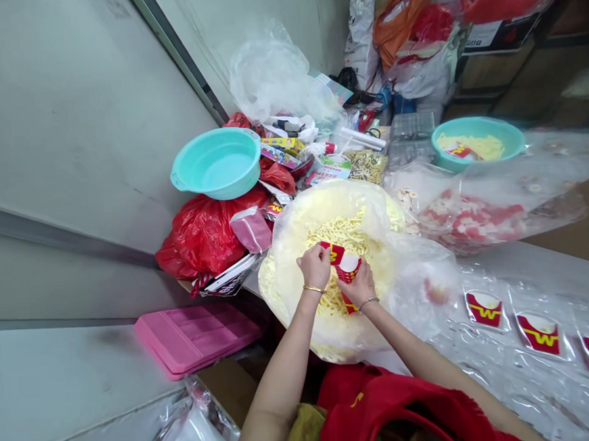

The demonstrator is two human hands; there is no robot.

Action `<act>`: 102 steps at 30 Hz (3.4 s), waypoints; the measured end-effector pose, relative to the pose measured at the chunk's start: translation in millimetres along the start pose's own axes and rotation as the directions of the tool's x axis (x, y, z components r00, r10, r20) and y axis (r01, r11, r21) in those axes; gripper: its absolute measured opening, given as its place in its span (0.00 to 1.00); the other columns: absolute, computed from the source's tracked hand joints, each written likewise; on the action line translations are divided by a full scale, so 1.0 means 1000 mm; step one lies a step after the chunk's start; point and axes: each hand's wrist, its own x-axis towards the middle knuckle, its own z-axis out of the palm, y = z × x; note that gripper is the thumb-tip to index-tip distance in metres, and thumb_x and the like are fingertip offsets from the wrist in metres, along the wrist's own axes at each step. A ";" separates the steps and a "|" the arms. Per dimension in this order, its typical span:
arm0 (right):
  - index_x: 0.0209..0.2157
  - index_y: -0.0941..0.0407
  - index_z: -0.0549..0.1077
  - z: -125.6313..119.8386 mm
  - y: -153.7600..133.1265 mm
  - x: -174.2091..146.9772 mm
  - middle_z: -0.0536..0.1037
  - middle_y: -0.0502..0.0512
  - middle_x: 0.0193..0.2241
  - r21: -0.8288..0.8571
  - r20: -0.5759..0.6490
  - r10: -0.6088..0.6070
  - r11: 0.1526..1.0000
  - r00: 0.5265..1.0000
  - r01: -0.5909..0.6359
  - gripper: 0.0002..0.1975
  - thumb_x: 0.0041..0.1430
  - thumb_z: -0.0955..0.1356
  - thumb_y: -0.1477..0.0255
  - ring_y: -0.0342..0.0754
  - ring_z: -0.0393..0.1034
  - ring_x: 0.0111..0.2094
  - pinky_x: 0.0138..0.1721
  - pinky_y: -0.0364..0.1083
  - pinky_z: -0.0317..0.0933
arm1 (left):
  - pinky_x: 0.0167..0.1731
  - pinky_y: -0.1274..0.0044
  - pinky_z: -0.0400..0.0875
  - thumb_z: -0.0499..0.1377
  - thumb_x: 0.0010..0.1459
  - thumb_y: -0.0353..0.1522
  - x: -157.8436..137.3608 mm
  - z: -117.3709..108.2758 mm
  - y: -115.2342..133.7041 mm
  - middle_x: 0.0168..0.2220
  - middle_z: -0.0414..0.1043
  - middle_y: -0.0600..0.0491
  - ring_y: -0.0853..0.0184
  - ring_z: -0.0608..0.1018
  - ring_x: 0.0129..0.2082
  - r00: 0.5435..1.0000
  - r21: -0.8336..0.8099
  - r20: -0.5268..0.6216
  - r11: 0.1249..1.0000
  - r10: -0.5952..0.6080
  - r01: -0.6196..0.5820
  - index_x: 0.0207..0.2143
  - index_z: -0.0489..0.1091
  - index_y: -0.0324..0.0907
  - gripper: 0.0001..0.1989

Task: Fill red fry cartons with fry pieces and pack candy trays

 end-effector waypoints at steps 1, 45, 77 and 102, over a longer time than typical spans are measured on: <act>0.61 0.64 0.42 -0.004 0.000 0.003 0.61 0.76 0.52 -0.035 -0.021 0.023 0.999 1.000 -0.023 0.50 0.44 0.69 0.58 0.68 0.59 0.52 0.47 0.65 0.58 | 0.34 0.75 0.52 0.52 0.59 0.36 0.002 -0.001 -0.001 0.24 0.68 0.57 0.69 0.69 0.29 1.000 -0.017 -0.007 1.000 0.002 -0.002 0.23 0.64 0.40 0.14; 0.58 0.62 0.54 -0.052 0.037 -0.036 0.68 0.67 0.45 0.013 0.346 -0.223 0.973 0.912 0.232 0.38 0.50 0.68 0.61 0.60 0.64 0.47 0.46 0.58 0.62 | 0.18 0.83 0.54 0.62 0.44 0.41 -0.017 0.005 -0.092 0.19 0.60 0.61 0.77 0.63 0.18 0.784 -0.453 0.611 0.764 -0.108 0.459 0.25 0.64 0.39 0.15; 0.61 0.57 0.48 -0.050 0.016 -0.052 0.65 0.66 0.52 0.166 0.316 -0.401 0.916 0.860 0.366 0.34 0.56 0.66 0.69 0.60 0.60 0.53 0.51 0.61 0.60 | 0.37 0.77 0.66 0.54 0.56 0.29 -0.080 0.006 -0.018 0.34 0.69 0.51 0.69 0.71 0.33 0.859 -0.246 0.401 0.940 0.319 -0.235 0.34 0.69 0.41 0.05; 0.59 0.58 0.51 -0.062 0.045 -0.052 0.65 0.66 0.50 0.154 0.267 -0.200 0.975 0.943 0.163 0.37 0.52 0.69 0.62 0.58 0.62 0.51 0.51 0.57 0.62 | 0.25 0.80 0.64 0.58 0.51 0.33 -0.049 0.034 -0.084 0.22 0.63 0.58 0.73 0.68 0.23 0.867 -0.296 0.494 0.927 -0.059 0.232 0.28 0.64 0.39 0.07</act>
